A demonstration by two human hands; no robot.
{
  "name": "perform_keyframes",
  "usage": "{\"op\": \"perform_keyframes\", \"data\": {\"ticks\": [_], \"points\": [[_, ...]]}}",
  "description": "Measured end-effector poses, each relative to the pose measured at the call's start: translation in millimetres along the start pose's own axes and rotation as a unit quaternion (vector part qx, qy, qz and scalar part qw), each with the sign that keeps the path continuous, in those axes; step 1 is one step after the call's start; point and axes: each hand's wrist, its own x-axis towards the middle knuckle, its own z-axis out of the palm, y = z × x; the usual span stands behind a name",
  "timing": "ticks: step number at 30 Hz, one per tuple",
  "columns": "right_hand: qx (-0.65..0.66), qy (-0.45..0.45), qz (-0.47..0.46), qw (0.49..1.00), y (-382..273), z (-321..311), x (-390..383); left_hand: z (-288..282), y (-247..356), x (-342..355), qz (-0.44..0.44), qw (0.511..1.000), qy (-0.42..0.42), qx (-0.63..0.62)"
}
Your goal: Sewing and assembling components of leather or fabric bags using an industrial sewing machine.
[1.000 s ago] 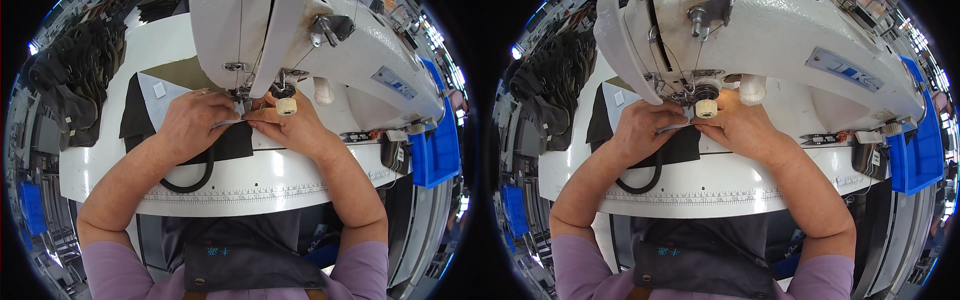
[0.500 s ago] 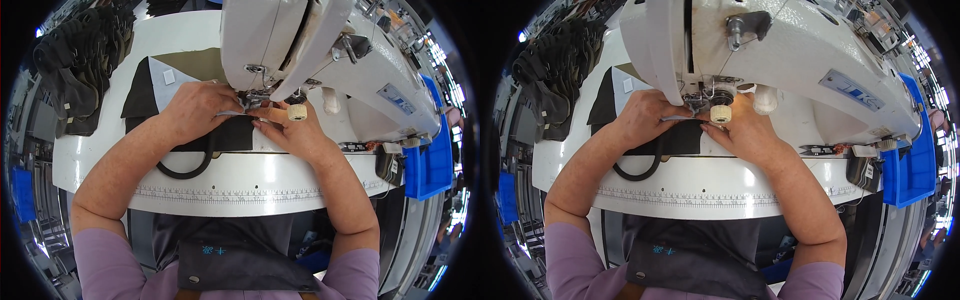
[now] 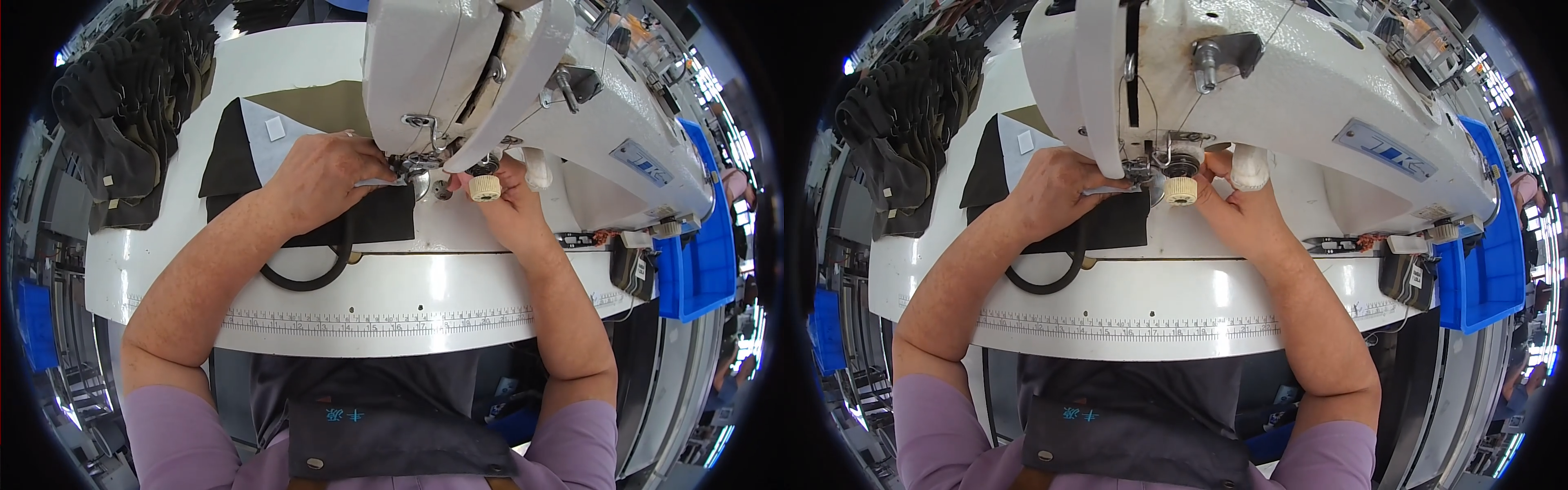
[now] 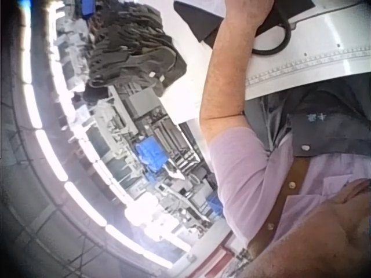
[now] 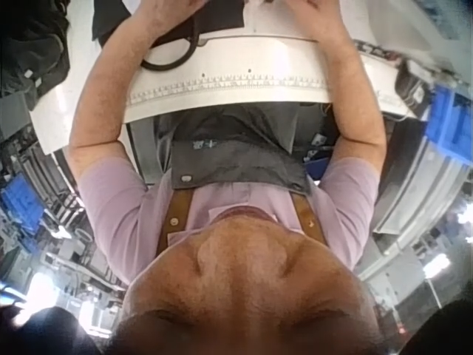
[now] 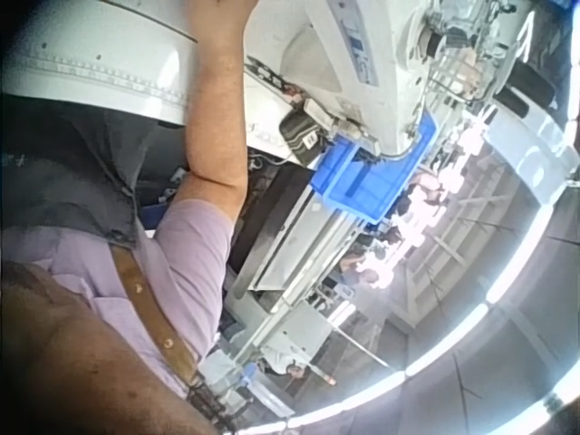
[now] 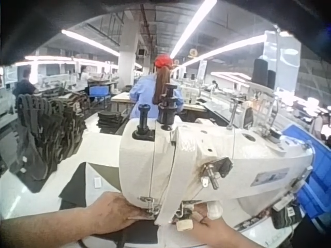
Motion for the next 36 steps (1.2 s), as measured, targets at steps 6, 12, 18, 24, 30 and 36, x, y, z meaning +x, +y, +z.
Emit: {"op": "perform_keyframes", "data": {"ticks": [6,12,18,24,30,36], "points": [[0.062,0.065,-0.069,0.994,-20,8,5,-1,-2,-2,-0.005,1.0,-0.001,-0.002],[0.062,0.093,-0.028,0.993,-37,9,5,0,-3,-1,0.002,1.0,0.004,-0.002],[0.06,0.096,-0.031,0.993,-36,11,6,-1,-3,-2,-0.003,1.0,-0.004,-0.001],[0.049,0.106,-0.009,0.993,-35,10,7,-1,-1,-2,-0.007,1.0,-0.015,-0.015],[0.059,0.12,-0.02,0.991,-34,12,6,0,0,-5,0.01,1.0,0.006,-0.013],[0.073,0.087,-0.038,0.993,-23,8,5,-1,5,-7,0.012,1.0,0.004,-0.023]]}}
